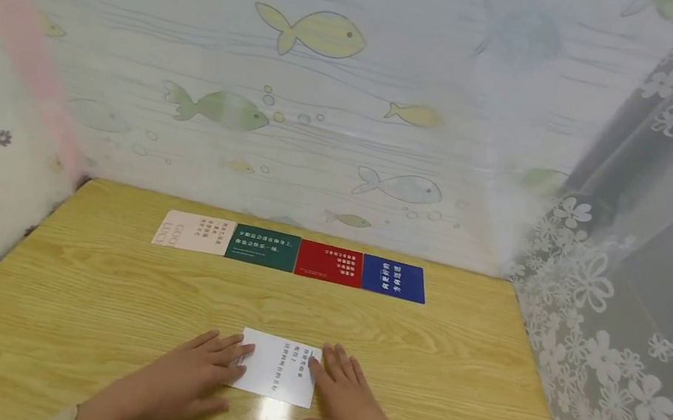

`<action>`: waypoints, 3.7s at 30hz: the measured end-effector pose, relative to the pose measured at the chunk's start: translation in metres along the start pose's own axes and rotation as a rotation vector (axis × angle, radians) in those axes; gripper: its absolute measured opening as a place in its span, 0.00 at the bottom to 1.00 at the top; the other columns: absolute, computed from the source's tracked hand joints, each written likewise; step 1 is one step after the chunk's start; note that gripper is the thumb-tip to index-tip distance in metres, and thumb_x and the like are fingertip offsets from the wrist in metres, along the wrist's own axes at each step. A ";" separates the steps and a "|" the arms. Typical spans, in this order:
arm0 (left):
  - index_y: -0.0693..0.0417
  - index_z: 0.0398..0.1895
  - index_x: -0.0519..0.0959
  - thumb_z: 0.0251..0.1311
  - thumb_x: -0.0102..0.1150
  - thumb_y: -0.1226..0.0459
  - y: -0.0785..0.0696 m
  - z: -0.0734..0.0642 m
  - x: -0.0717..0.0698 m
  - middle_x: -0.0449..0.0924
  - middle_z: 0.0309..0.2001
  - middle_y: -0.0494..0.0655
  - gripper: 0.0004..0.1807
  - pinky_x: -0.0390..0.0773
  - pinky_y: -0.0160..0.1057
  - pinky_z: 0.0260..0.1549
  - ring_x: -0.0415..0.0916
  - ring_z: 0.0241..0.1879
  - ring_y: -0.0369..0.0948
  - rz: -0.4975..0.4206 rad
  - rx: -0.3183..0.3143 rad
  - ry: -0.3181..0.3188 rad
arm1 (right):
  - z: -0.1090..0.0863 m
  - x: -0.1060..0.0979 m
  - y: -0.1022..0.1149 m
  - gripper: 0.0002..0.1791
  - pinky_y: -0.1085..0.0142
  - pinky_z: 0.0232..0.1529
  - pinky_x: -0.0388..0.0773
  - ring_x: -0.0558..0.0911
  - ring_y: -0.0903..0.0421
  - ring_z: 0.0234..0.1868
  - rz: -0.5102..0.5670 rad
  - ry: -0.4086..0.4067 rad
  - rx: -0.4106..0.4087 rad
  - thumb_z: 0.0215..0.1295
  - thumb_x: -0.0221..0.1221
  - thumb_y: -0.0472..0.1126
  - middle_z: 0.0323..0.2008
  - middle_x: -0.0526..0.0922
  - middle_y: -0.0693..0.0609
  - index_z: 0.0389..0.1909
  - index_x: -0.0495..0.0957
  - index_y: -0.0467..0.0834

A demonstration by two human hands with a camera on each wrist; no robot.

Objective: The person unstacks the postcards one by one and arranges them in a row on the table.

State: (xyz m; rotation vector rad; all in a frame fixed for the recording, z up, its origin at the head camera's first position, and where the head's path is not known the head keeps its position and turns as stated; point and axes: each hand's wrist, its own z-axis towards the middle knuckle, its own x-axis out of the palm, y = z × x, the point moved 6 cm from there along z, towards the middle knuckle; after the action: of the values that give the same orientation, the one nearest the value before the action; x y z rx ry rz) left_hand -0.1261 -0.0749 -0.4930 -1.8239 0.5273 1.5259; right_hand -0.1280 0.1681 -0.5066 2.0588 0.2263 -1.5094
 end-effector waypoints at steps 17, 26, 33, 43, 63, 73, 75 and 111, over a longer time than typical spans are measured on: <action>0.57 0.74 0.69 0.57 0.66 0.38 0.043 0.025 -0.004 0.60 0.78 0.54 0.48 0.54 0.60 0.76 0.53 0.79 0.54 -0.046 -0.065 -0.053 | 0.016 -0.012 -0.018 0.48 0.39 0.78 0.52 0.54 0.36 0.79 -0.079 -0.103 -0.033 0.60 0.69 0.60 0.77 0.59 0.37 0.73 0.66 0.37; 0.55 0.75 0.67 0.51 0.69 0.34 0.056 0.044 -0.006 0.56 0.79 0.54 0.54 0.51 0.60 0.77 0.49 0.80 0.53 -0.077 -0.112 -0.033 | 0.032 -0.022 -0.030 0.54 0.39 0.78 0.49 0.53 0.36 0.80 -0.106 -0.109 -0.021 0.54 0.72 0.62 0.77 0.59 0.36 0.74 0.64 0.36; 0.51 0.71 0.74 0.45 0.74 0.35 0.062 0.048 -0.006 0.56 0.80 0.50 0.51 0.48 0.57 0.79 0.46 0.81 0.50 -0.132 -0.144 -0.042 | 0.039 -0.022 -0.032 0.55 0.40 0.79 0.48 0.52 0.36 0.80 -0.039 -0.082 -0.023 0.52 0.75 0.60 0.78 0.58 0.37 0.73 0.65 0.34; 0.55 0.67 0.76 0.43 0.78 0.40 0.059 0.048 -0.012 0.59 0.78 0.53 0.49 0.49 0.56 0.79 0.47 0.81 0.51 -0.175 -0.151 -0.072 | 0.042 -0.025 -0.030 0.46 0.40 0.79 0.47 0.53 0.37 0.80 0.026 -0.116 -0.048 0.48 0.79 0.54 0.75 0.64 0.38 0.65 0.72 0.39; 0.57 0.71 0.72 0.45 0.74 0.36 0.059 0.044 -0.009 0.60 0.78 0.54 0.53 0.51 0.59 0.78 0.50 0.80 0.52 -0.146 -0.101 -0.077 | 0.036 -0.029 -0.021 0.52 0.39 0.79 0.48 0.55 0.36 0.79 0.008 -0.134 -0.056 0.43 0.80 0.57 0.75 0.65 0.38 0.68 0.71 0.38; 0.57 0.64 0.78 0.41 0.74 0.35 0.055 0.044 -0.010 0.63 0.77 0.54 0.50 0.53 0.58 0.77 0.54 0.79 0.52 -0.086 -0.069 -0.126 | 0.038 -0.025 -0.021 0.57 0.40 0.79 0.46 0.51 0.37 0.80 0.014 -0.086 -0.047 0.40 0.81 0.60 0.77 0.61 0.39 0.70 0.69 0.39; 0.57 0.64 0.79 0.40 0.73 0.34 0.055 0.044 -0.010 0.63 0.77 0.54 0.50 0.53 0.58 0.77 0.54 0.78 0.52 -0.060 -0.062 -0.134 | 0.038 -0.025 -0.021 0.58 0.40 0.79 0.46 0.51 0.37 0.80 0.001 -0.092 -0.044 0.40 0.81 0.60 0.77 0.61 0.39 0.70 0.68 0.39; 0.60 0.77 0.62 0.46 0.75 0.37 0.035 0.057 -0.024 0.60 0.78 0.52 0.60 0.57 0.57 0.76 0.54 0.79 0.49 -0.016 -0.002 -0.381 | 0.021 -0.051 -0.056 0.62 0.40 0.76 0.56 0.57 0.39 0.79 0.071 -0.369 -0.062 0.38 0.84 0.50 0.77 0.62 0.39 0.74 0.63 0.37</action>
State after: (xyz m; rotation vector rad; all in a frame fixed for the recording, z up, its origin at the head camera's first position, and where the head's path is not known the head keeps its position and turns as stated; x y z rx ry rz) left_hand -0.1946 -0.0602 -0.4829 -1.4817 0.3259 1.8054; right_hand -0.1887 0.2126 -0.4831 1.6834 0.0538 -1.7779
